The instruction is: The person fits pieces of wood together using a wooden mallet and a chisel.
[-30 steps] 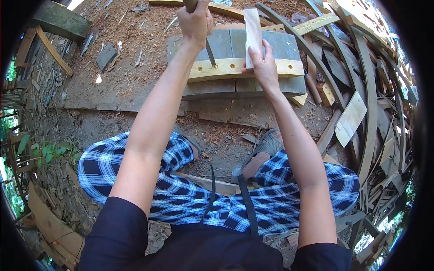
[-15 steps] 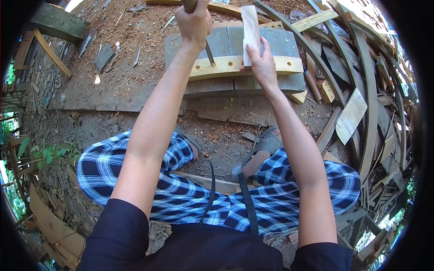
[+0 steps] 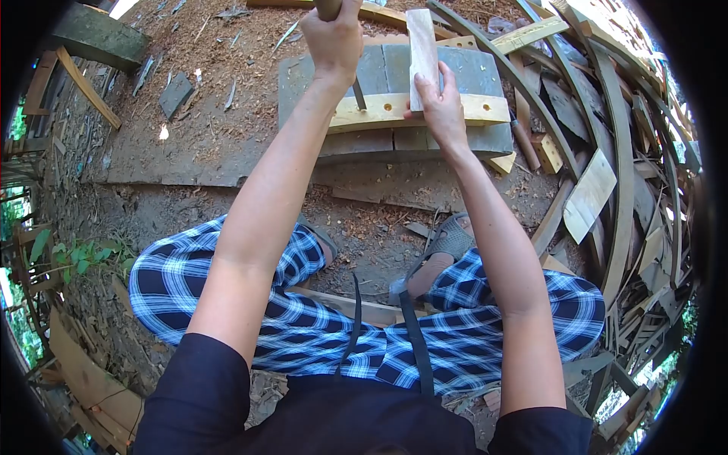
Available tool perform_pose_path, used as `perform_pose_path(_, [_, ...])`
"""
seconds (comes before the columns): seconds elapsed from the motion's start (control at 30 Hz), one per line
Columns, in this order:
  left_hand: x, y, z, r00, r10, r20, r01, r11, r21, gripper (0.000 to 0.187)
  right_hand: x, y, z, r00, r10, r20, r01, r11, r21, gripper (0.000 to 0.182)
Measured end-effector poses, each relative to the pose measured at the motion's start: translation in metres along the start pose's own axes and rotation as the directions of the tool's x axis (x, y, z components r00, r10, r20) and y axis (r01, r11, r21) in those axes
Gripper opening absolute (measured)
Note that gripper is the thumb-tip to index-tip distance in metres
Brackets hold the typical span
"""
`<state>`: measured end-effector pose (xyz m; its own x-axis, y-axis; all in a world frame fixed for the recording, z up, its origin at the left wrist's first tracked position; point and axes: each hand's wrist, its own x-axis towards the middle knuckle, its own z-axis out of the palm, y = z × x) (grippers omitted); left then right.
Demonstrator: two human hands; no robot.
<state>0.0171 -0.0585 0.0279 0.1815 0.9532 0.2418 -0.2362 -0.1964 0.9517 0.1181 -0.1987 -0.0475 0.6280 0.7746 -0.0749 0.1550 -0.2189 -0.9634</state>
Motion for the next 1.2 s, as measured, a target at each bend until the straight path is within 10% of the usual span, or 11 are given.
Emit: perform_pose_path(1.2, [-0.004,-0.005,-0.024,0.986,0.078,0.148,-0.041,0.970,-0.240,0.060,-0.001,0.000,-0.001,1.000,0.001,0.016,-0.002,0.999,0.044,0.062])
